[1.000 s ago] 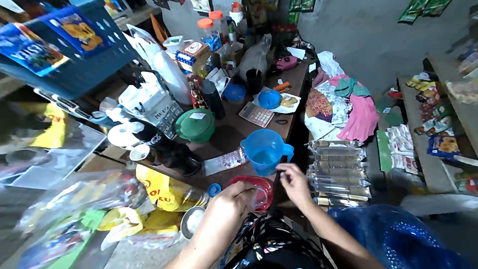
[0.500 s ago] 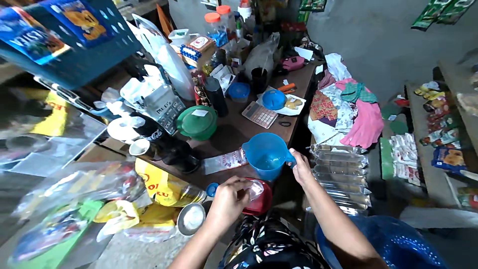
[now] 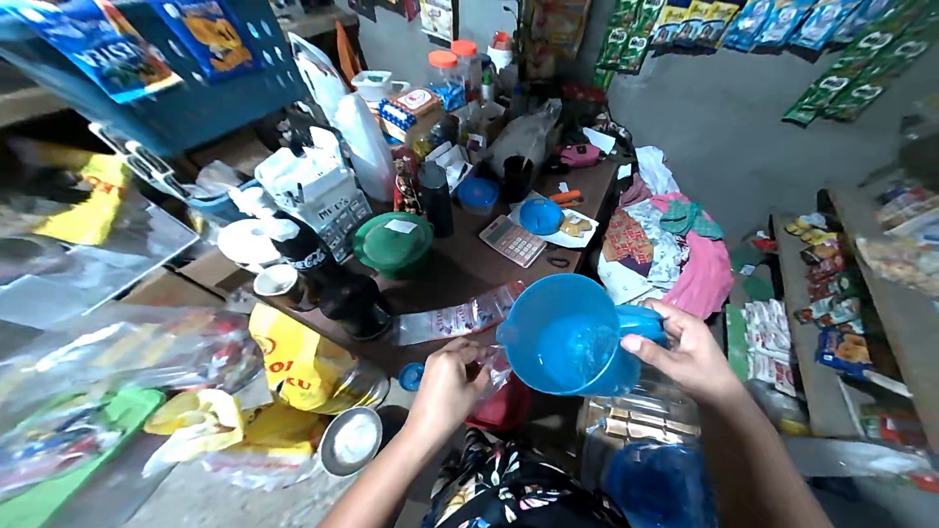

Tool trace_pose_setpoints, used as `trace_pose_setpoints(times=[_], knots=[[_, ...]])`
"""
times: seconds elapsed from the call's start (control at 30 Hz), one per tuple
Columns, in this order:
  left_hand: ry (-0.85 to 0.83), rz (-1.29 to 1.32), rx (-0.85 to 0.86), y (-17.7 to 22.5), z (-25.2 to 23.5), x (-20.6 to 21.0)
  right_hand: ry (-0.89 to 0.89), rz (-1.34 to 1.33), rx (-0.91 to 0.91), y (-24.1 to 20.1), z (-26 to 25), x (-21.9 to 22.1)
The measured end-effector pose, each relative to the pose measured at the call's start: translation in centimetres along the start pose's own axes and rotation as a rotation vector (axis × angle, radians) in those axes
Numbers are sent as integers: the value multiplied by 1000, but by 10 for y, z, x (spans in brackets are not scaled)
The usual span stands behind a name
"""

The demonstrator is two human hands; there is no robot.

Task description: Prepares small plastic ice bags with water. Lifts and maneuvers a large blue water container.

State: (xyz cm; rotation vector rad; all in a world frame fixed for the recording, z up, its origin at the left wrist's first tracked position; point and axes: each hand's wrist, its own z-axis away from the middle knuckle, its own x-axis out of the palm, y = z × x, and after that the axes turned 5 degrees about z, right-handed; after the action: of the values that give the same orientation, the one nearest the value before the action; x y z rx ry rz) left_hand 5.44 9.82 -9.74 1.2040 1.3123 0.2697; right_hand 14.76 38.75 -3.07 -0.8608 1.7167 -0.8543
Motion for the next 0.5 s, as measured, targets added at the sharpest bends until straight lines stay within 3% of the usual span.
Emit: trace_pose_setpoints(times=[0.5], knots=[[35, 96, 65, 19, 3, -11, 51, 471, -138, -64, 7, -1]])
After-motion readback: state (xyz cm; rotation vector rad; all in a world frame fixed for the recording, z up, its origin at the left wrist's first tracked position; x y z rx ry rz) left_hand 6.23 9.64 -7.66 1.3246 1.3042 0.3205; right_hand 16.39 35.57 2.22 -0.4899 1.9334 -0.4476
